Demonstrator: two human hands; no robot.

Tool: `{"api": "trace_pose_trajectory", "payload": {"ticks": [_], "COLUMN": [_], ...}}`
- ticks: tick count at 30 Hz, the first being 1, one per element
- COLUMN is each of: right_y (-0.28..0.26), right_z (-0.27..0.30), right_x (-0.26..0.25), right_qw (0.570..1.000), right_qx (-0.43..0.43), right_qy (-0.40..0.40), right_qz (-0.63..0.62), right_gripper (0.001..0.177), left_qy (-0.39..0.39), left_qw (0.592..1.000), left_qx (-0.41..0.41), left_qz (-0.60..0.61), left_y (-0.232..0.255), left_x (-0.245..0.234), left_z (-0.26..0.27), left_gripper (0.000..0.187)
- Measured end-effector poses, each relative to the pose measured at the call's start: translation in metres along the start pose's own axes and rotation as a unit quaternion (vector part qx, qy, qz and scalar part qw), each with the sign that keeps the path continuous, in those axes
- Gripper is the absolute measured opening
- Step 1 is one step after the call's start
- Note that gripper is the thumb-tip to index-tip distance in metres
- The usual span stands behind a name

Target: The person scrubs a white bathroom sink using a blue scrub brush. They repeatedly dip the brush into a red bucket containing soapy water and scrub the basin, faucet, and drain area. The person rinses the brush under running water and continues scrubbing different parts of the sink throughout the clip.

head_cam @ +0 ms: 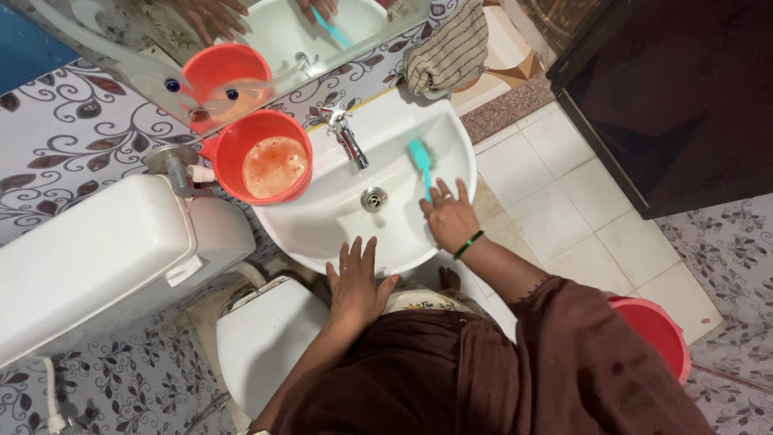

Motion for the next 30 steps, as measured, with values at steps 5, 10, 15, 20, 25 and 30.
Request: {"api": "trace_pose_trajectory", "payload": {"ticks": [5,10,15,20,25,30], "right_y": [-0.055,-0.107,-0.123,-0.082,-0.022,-0.003], "right_z": [-0.026,-0.034,-0.022,0.002,0.017,0.013], "right_x": [0.031,0.037,0.023,-0.012,-0.015,-0.007], "right_qw": [0.991,0.928,0.679,0.758,0.975,0.998], "right_qx": [-0.031,-0.117,-0.128,-0.062,-0.04,-0.035], "right_qy": [-0.028,-0.055,-0.125,-0.188,-0.185,-0.031], "right_qz": [-0.124,-0.35,-0.712,-0.621,-0.116,0.052], "right_gripper": [0.039,0.045,0.044,0.038,0.044,0.032], "left_qy": [0.038,0.097,0.204,0.225,0.201,0.194], "left_qw": [0.999,0.993,0.965,0.958,0.964,0.967], "left_qx": [0.004,0.031,0.12,0.136,0.122,0.123], "left_qz": [0.02,0.053,0.115,0.116,0.12,0.114], "left_y": [-0.003,-0.001,0.009,0.012,0.009,0.01], "left_x": [-0.003,-0.012,-0.04,-0.051,-0.046,-0.045], "left_z": [0.006,0.014,0.033,0.037,0.03,0.024], "left_gripper": [0.085,0.083,0.077,0.066,0.066,0.066]}}
Point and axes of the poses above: each hand's wrist, its own z-axis away from the middle knuckle, its own x-axis out of the palm, y = z × x, the point moved 6 cm from there along -z, towards the middle knuckle, and after that the axes turned 9 degrees about -y, right-handed, at the moved point
